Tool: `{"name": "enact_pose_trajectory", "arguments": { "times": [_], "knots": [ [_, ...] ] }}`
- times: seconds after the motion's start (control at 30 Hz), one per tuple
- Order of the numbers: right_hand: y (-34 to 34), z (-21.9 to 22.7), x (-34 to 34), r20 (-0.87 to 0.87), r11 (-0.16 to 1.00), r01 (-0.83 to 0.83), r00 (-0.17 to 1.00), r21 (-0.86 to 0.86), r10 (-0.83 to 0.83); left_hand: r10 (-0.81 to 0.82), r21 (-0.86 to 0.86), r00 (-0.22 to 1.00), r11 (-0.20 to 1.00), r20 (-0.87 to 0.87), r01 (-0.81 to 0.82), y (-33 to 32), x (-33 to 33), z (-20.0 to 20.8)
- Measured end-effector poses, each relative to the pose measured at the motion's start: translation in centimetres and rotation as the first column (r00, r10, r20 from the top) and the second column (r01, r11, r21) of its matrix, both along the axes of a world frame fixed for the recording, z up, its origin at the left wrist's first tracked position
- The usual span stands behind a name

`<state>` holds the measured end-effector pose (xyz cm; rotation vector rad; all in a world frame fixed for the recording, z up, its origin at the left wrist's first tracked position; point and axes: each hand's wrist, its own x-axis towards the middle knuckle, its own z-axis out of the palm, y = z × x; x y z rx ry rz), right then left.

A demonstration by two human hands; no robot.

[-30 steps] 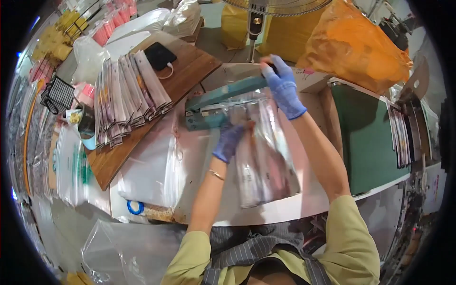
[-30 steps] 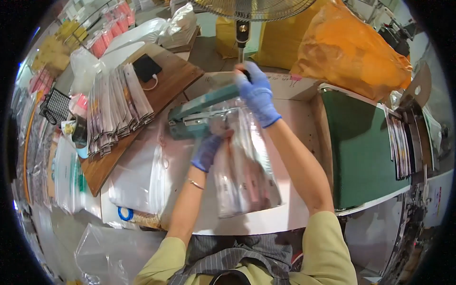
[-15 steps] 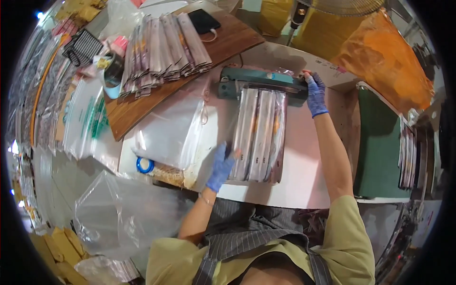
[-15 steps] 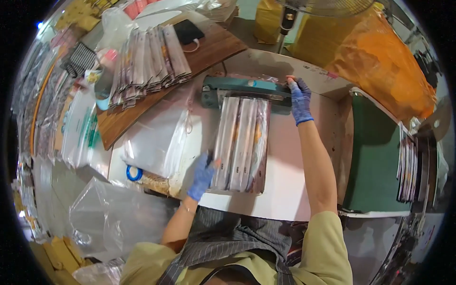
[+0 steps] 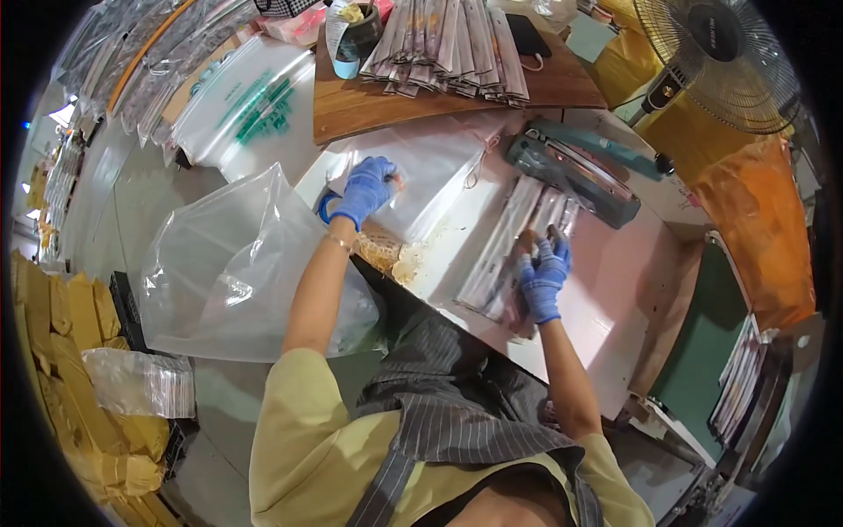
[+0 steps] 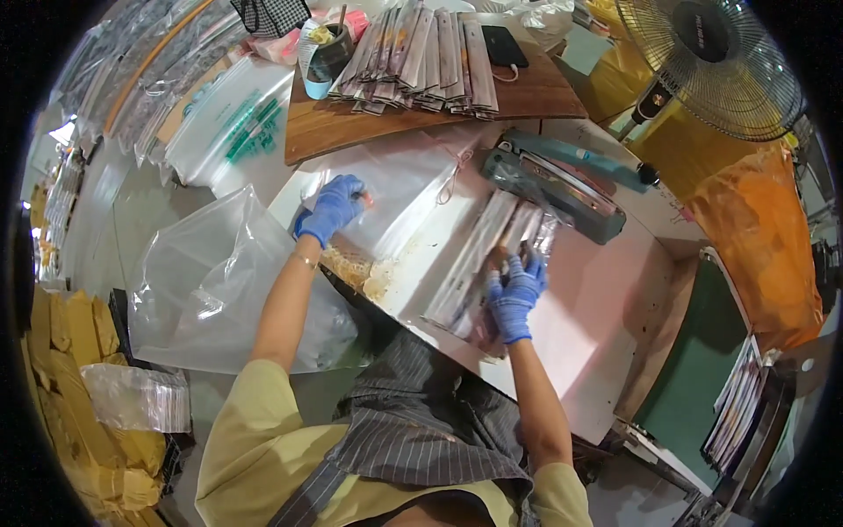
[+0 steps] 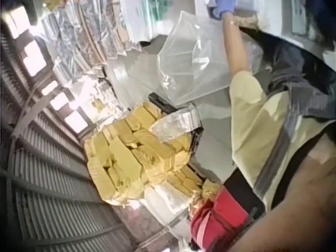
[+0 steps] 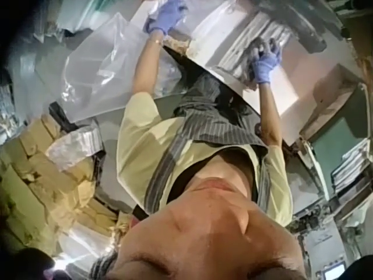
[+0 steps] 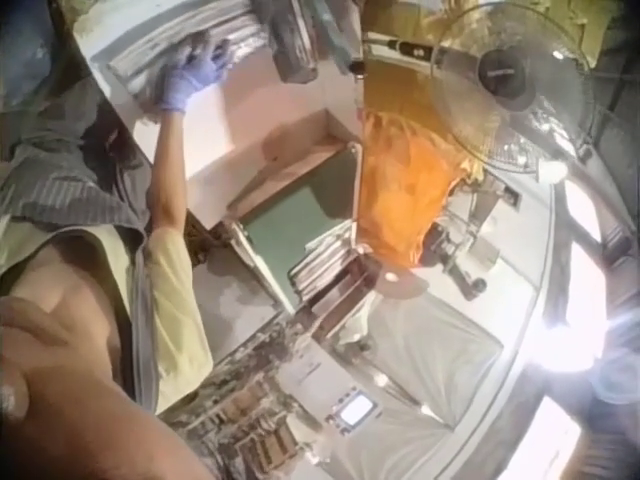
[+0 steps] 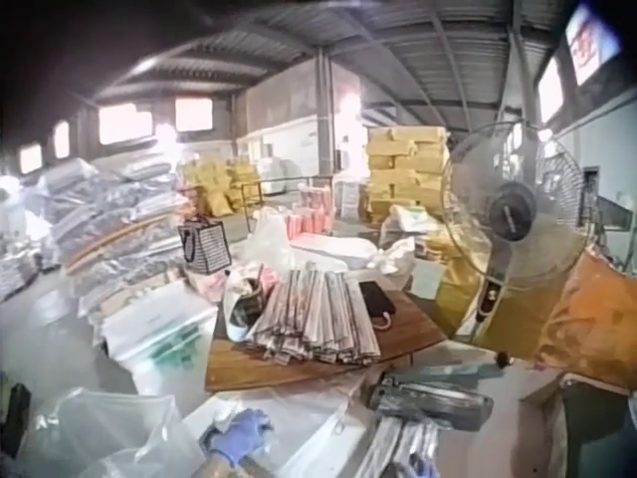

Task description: Packaging bundles of chopsticks into larger plastic bags and sealing them using a heat sealer.

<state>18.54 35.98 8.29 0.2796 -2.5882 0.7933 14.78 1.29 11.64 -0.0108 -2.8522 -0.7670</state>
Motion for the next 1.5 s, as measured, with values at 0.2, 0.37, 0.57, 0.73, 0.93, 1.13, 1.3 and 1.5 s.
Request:
{"name": "enact_pose_trajectory", "arguments": {
  "times": [0.2, 0.37, 0.57, 0.73, 0.93, 1.13, 1.3, 1.5],
  "knots": [
    [-4.8, 3.6, 2.0, -0.038, 0.969, -0.207, 0.978, -0.132, 0.204, -0.203, 0.299, 0.978, 0.937, 0.039, 0.183, 9.5, 1.3, 0.7],
    [-7.1, 3.9, 0.9, 0.086, 0.84, -0.224, 0.949, -0.494, 0.303, -0.092, 0.254, 0.984, 0.958, -0.155, 0.13, 13.2, 3.3, 1.0],
    [-5.7, 5.5, 0.4, 0.011, 0.893, -0.144, 0.986, -0.426, 0.164, 0.392, 0.45, 0.872, 0.861, -0.292, -0.236, 10.9, 3.4, 4.3],
    [-6.6, 6.4, 3.3, -0.059, 0.882, -0.235, 0.971, -0.409, 0.232, -0.075, -0.333, 0.93, 0.941, -0.361, -0.054, 14.0, 3.8, 1.9],
    [-3.4, 2.9, 3.1, -0.047, 0.996, -0.004, 0.999, 0.086, 0.008, -0.125, -0.05, 0.989, 0.99, 0.074, 0.128, 15.8, 4.3, 4.3],
    [2.4, 6.0, -6.0, -0.007, 0.956, 0.221, 0.974, -0.192, -0.226, -0.357, -0.225, 0.877, 0.928, -0.321, 0.296, 14.4, 6.6, 1.6],
    [13.8, -2.4, 0.0, 0.177, 0.894, 0.349, 0.935, -0.282, -0.309, -0.441, 0.223, 0.823, 0.816, -0.359, 0.534, 20.5, 8.5, 5.8],
    [17.7, -0.9, 11.8, -0.119, 0.959, 0.182, 0.97, -0.216, -0.211, -0.663, 0.707, 0.714, 0.394, -0.224, 0.588, 36.0, 4.7, 1.2]
  ]
}}
